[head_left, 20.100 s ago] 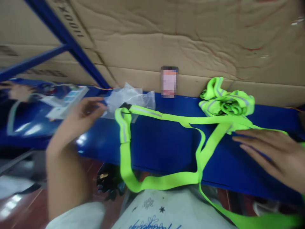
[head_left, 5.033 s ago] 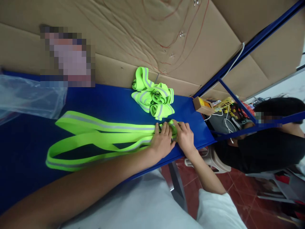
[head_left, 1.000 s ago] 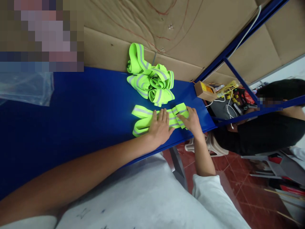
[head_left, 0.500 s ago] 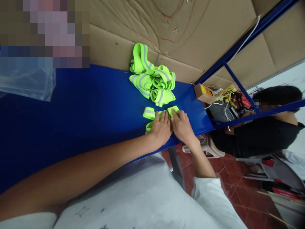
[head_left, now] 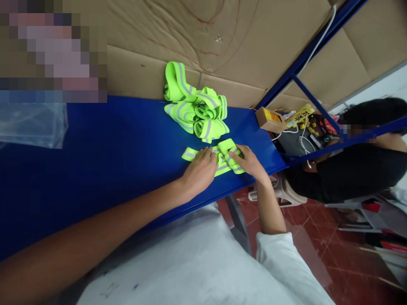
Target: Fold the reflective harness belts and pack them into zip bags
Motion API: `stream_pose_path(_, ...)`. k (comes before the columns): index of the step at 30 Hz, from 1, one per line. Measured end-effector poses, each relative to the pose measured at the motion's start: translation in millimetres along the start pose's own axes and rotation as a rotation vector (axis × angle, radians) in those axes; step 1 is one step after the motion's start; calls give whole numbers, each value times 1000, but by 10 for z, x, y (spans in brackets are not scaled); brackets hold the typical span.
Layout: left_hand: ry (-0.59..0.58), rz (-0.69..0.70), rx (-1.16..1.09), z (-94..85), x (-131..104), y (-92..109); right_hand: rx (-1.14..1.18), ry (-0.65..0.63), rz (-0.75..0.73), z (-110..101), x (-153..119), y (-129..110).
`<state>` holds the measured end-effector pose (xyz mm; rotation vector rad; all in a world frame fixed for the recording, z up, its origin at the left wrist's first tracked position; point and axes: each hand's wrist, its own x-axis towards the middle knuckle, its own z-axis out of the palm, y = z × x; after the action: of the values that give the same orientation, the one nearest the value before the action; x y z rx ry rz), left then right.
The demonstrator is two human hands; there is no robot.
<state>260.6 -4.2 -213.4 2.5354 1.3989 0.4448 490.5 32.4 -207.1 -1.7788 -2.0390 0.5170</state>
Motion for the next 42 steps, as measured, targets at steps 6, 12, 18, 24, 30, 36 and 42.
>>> stream_pose_path(6, 0, 3, -3, -170, -13, -48, 113, 41, -13, 35, -31, 37)
stream_pose_path(12, -34, -72, 4, -120, 269, 35, 176, 52, -17, 59, -47, 57)
stream_pose_path(18, -137, -140, -44, -148, 423, -42, 218, 68, -6, 82, -53, 83)
stream_pose_path(24, -127, -118, 4, -270, 375, -69, 261, 69, 27, 111, -41, 120)
stream_pose_path(30, -142, -57, -45, -142, 382, -126, 241, 71, 31, 147, -51, 124)
stream_pose_path(36, -58, 7, 65, -150, 343, -38, 246, 76, 18, 157, -53, 131)
stream_pose_path(42, -47, 181, 182, -173, 236, -21, 253, 78, 4, 151, -64, 124)
